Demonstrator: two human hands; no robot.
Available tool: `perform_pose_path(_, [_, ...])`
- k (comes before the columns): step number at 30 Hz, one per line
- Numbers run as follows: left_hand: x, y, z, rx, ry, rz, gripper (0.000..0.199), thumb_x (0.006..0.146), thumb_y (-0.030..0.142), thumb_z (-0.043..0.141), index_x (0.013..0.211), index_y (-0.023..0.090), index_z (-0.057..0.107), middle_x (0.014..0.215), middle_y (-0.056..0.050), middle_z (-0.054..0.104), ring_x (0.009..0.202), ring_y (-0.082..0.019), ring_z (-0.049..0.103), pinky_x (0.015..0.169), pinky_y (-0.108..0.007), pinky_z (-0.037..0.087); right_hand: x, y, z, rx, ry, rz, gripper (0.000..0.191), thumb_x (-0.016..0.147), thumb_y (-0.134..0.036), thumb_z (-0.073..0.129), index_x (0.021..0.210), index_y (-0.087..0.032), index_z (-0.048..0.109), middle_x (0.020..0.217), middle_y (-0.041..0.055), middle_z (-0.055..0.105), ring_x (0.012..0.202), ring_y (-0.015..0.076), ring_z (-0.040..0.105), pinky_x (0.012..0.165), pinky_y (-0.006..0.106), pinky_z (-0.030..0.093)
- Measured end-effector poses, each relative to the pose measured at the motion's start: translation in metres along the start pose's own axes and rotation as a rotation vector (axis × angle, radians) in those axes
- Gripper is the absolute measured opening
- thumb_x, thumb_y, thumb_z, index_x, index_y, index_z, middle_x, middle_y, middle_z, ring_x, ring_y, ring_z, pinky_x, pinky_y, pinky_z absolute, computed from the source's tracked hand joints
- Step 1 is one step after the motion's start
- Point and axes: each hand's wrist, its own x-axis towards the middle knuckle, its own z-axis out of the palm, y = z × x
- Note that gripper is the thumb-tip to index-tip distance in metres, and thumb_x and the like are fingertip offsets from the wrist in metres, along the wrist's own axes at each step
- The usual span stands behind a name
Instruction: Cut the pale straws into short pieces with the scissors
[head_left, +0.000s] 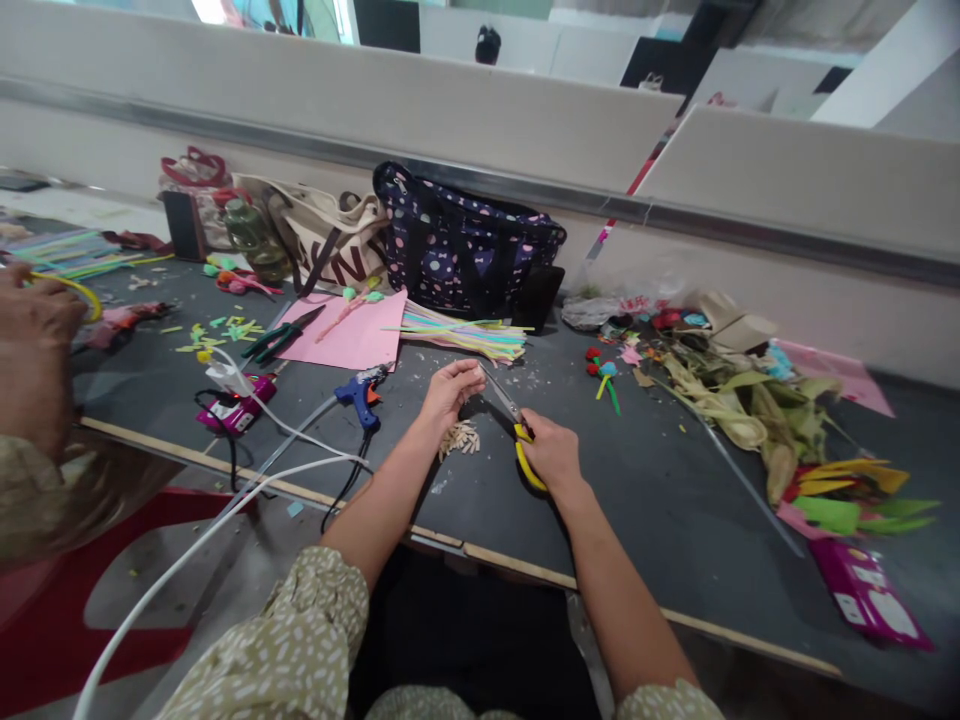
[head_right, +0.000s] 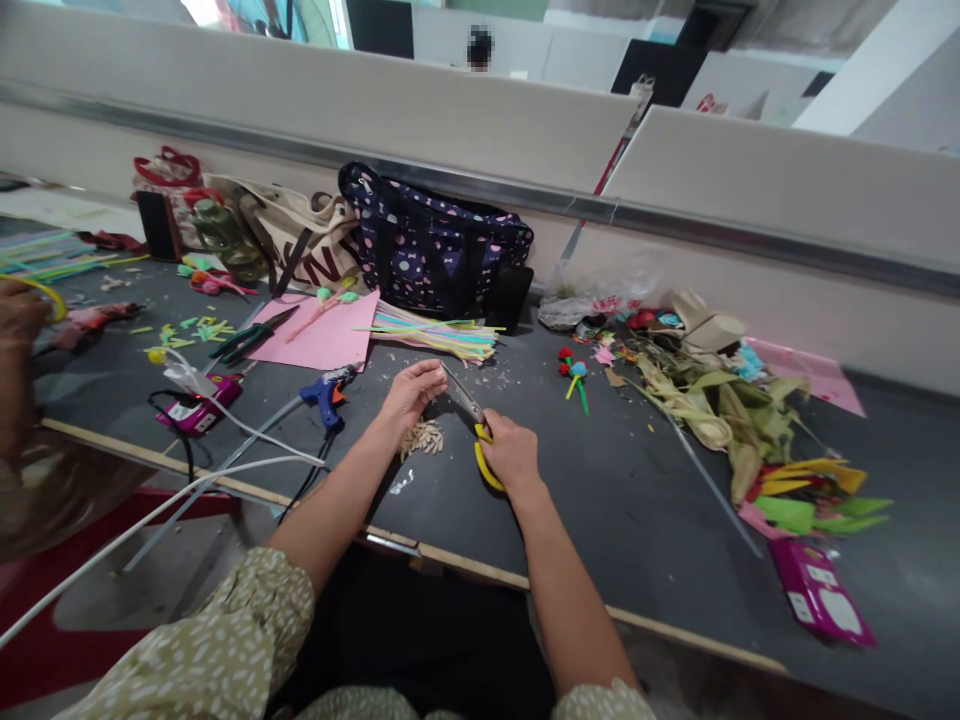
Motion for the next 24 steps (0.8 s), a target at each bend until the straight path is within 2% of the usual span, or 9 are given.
perform_pose_path(11, [-0.0009,0.0029,0.0011,-0.010,0.001,0.007,0.033,0.058,0.018,0.081,0.088,0.013,0.068,0.075,-0.001,0.068,0.068,-0.011,0.066,0.071,-0.025,0.053,0.0005,0.0016,-0.0052,-0.017,0.085,0.062,0.036,0.080,-0.029,0.055,0.116,-0.028,0.058,0.091,0.0001,0.065,0.077,0.0138,0.057,0.062,0.024,0.031])
perform_pose_path(24, [-0.0028,0.0068,0.0023,-0.027,-0.020,-0.004,0.031,0.059,0.018,0.081,0.087,0.014,0.069,0.072,-0.001,0.069,0.064,-0.009,0.064,0.068,-0.023,0.053,0.0005,0.0014,-0.0008,-0.054,0.077,0.015,0.029,0.081,-0.031,0.053,0.109,-0.027,0.061,0.088,0.0000,0.065,0.071,0.0121,0.054,0.059,0.024,0.027])
